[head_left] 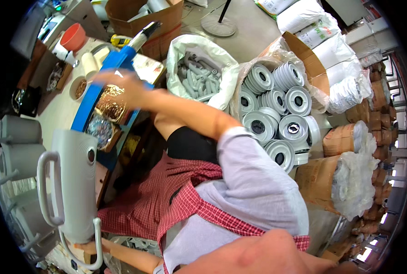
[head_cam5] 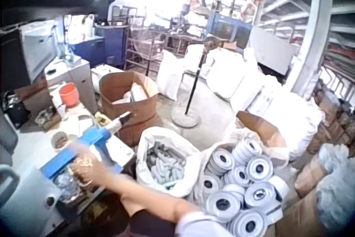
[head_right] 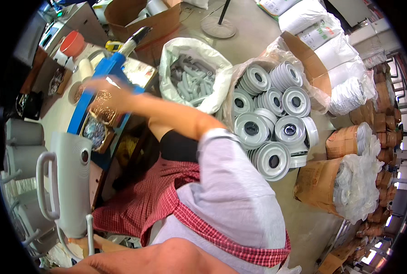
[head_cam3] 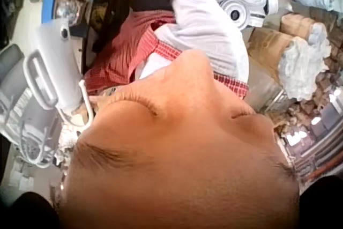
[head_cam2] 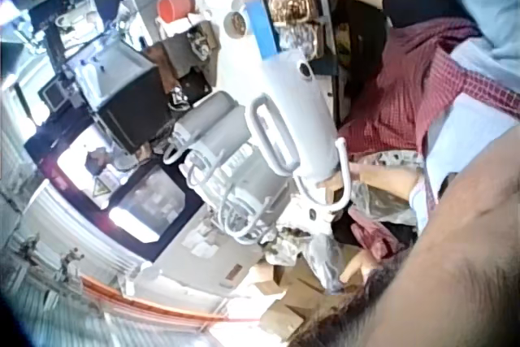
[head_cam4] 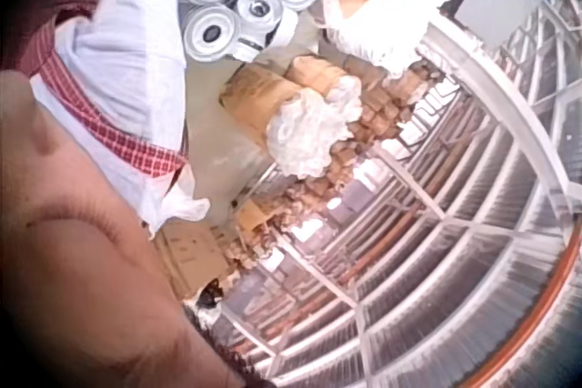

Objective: The person assembles grey thermos flasks by hand. They pick up a flask body, insert a small metal washer into the neck, and then screw on a grey plastic lid. The completed flasks are placed on the table.

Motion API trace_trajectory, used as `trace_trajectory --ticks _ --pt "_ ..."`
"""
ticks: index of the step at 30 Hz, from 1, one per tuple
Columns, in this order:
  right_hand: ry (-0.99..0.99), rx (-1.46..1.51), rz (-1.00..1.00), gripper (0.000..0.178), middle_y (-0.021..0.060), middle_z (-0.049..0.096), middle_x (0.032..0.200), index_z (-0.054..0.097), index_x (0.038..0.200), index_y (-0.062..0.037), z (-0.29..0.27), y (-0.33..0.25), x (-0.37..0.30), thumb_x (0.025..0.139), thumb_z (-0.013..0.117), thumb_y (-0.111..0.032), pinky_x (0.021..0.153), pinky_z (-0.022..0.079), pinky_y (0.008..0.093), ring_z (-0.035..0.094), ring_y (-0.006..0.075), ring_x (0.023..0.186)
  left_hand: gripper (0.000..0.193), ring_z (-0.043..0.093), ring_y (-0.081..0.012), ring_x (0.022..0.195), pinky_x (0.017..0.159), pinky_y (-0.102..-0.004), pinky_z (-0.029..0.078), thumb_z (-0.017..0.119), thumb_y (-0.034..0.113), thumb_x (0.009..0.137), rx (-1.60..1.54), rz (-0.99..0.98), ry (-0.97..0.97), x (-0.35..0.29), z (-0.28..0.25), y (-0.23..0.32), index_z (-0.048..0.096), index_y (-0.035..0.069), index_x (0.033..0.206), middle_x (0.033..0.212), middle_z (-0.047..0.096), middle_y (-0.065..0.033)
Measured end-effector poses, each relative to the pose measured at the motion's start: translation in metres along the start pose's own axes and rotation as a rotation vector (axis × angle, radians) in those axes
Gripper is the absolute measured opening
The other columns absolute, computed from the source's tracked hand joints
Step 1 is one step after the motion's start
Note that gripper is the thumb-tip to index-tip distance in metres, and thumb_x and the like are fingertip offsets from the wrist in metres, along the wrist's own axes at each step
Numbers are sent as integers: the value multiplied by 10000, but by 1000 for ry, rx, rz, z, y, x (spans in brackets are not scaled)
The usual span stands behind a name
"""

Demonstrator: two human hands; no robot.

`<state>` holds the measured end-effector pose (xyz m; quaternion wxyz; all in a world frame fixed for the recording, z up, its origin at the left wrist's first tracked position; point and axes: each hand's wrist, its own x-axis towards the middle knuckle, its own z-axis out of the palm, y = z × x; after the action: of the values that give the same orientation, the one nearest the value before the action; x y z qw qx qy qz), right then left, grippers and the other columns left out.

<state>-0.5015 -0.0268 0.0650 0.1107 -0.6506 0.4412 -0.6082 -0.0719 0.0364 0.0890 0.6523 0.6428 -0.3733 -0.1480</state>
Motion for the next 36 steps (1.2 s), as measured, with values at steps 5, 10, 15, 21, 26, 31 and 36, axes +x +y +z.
trace_trajectory --ticks 5,10,15,21,26,31,36 --pt "801 -1015 504 494 233 581 1194 557 1192 58 -386 89 -180 797 700 -201 955 426 428 547 363 1112 449 614 -284 986 853 -399 504 418 328 989 125 109 24 7 6 -1 565 -67 1145 1158 615 -192" --pt "324 -1571 1434 825 249 461 1393 412 1399 -16 -596 67 -411 748 761 -385 1096 328 487 399 399 1323 429 599 -271 1036 915 -403 476 456 315 972 249 235 32 45 -26 -29 563 -49 1169 1193 604 -175" --pt "-39 -1665 1317 699 153 598 1271 526 1317 -78 -603 29 -442 722 789 -334 995 430 422 568 321 1164 417 583 -258 1087 977 -406 447 493 303 954 566 495 81 95 -142 -69 561 -32 1194 1228 593 -158" --pt "76 -1498 528 446 96 684 1046 606 1243 -9 -502 -22 -308 875 646 -257 821 525 391 660 220 887 313 632 -212 935 806 -350 524 473 212 966 877 265 -46 32 -262 -107 560 11 1190 1161 628 -107" --pt "32 -235 460 656 137 631 1146 573 1248 54 -195 -32 -201 832 641 -448 891 471 388 609 260 1008 354 638 -206 944 818 -335 526 486 287 974 -127 -259 -101 -36 -221 -121 580 17 1183 1130 643 -96" --pt "-291 19 -87 743 136 552 963 595 1233 53 23 -117 -109 646 846 -328 732 464 345 541 255 845 404 644 -201 953 829 -321 529 500 362 982 -399 -376 -170 -69 -194 -111 600 23 1177 1099 658 -86" --pt "-263 240 -431 742 147 545 939 623 1157 67 67 -171 -66 607 848 -377 680 432 362 506 262 791 457 649 -176 946 818 -301 531 471 420 998 -463 -494 56 -80 -198 -95 592 31 1204 1093 660 -81"
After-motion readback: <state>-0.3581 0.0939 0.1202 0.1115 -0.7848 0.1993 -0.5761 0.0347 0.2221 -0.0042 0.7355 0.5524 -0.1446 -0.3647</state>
